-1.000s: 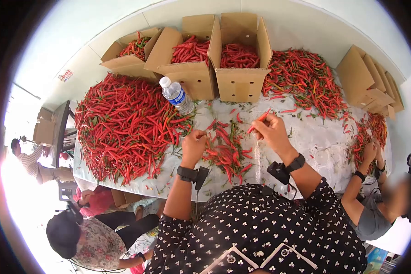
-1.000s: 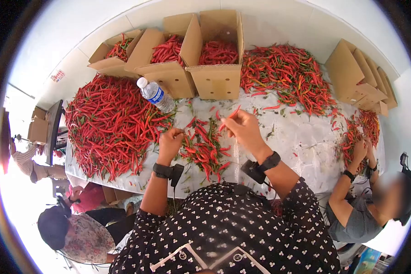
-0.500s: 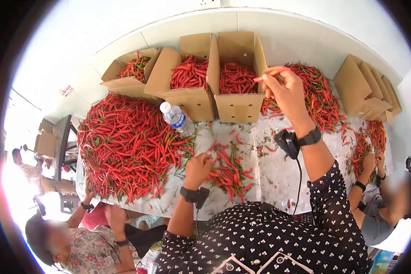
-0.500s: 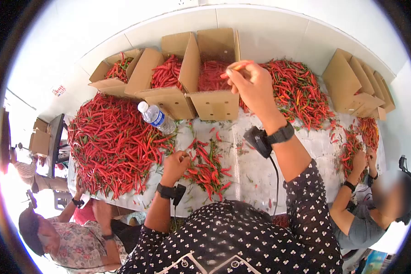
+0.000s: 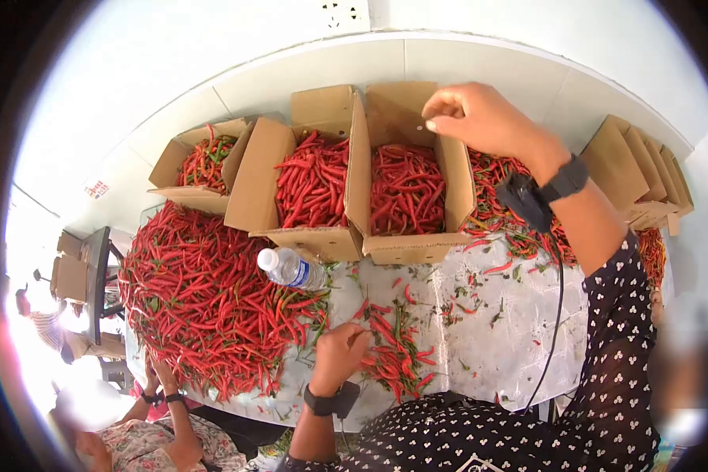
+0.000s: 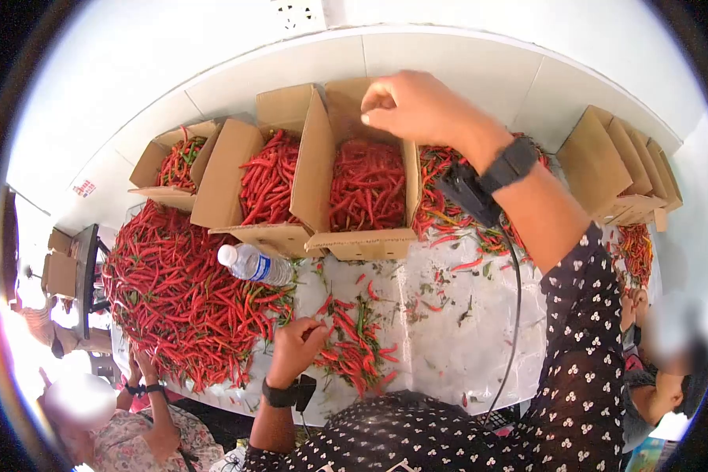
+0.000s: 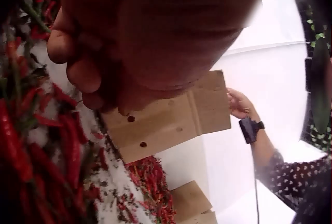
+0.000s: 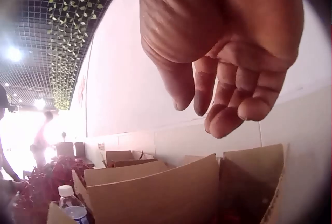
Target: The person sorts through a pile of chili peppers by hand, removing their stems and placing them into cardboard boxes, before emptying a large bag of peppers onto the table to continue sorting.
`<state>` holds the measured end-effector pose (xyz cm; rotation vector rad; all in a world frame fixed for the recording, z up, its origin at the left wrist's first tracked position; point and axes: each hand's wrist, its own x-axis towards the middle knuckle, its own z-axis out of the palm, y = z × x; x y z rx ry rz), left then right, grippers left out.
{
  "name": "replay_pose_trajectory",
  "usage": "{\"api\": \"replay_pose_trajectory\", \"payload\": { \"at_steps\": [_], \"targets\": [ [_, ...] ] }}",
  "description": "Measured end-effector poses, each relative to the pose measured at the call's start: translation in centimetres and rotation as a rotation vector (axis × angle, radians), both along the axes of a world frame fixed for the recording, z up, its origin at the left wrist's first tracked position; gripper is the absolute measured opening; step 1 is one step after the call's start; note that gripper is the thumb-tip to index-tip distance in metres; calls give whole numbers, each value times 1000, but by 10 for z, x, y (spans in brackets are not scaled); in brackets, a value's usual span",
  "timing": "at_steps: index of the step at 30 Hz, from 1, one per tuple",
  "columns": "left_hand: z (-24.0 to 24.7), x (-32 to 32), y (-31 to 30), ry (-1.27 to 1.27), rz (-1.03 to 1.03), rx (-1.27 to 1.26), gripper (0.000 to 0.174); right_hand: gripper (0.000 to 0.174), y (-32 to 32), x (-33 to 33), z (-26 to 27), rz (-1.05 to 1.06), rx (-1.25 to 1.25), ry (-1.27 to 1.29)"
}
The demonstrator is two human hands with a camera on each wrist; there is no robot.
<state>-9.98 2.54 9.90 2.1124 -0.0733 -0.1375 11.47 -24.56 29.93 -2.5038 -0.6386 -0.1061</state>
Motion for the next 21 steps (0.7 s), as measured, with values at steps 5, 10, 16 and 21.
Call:
{"api": "replay_pose_trajectory", "payload": {
  "at_steps": [5, 10, 16, 21],
  "targets": [
    [105, 52, -2, -114, -50, -60, 10, 36, -19, -20, -71, -68, 102, -235],
    [188, 127, -38, -340, -314, 297, 15, 46, -18, -30, -89, -251, 370, -68],
    [179, 228, -107, 113, -618, 481, 21, 45, -26, -45, -109, -153, 555, 38],
    [105, 242, -141, 140, -710, 999, 41, 39, -24, -59, -113, -186, 672, -76]
  ]
}}
